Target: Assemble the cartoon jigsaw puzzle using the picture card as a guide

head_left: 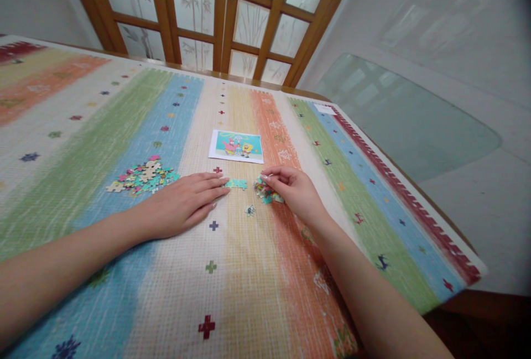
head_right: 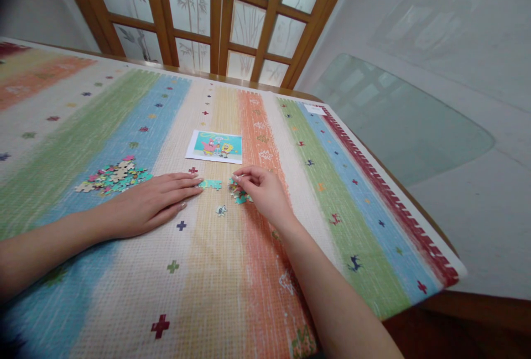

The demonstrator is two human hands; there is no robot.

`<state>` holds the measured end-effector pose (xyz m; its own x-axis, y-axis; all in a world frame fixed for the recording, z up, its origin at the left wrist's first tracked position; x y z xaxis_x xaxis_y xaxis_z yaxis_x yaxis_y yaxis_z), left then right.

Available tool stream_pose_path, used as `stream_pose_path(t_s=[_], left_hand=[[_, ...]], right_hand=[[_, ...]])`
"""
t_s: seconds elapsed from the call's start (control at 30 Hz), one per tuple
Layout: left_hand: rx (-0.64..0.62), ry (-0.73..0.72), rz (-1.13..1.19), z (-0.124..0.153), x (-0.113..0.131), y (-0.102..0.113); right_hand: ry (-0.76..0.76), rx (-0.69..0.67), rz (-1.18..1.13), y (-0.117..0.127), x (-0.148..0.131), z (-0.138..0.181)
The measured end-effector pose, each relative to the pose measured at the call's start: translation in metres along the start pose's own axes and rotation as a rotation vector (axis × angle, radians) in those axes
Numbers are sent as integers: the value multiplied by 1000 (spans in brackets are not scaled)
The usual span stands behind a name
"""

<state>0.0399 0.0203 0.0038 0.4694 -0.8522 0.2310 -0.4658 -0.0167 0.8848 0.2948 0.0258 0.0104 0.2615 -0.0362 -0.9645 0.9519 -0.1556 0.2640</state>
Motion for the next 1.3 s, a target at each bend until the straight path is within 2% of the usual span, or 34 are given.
stream_pose_path(t_s=[0.17,0.43,0.53,0.9,1.13,1.3], left_hand=[[-3,-1,-10,0,0,-1],[9,5,8,-1,1,1],[9,9,17,-1,1,0],[-5,2,-10,0,0,0],[5,-3,0,0,0,0],[10,-1,7,0,-1,0]], right_hand=[[71,4,72,-1,-2,0],[323,94,451,-15,-13,3],[367,110,551,-20,-14,3],[388,117,622,-23,-15,4],[476,120,645,-25,-15,4],[557,162,613,-11,-14,-1]])
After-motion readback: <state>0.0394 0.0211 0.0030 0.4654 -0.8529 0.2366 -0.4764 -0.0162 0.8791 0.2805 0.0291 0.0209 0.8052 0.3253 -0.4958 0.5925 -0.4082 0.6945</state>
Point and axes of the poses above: each hand's wrist, its own z-axis away from the middle knuckle, its own y-axis out of the back of the hand, x = y × z, the point moved 4 cm from there along -z, towards the middle knuckle, and after that the axes turned 13 degrees about x, right-handed, at the moved point
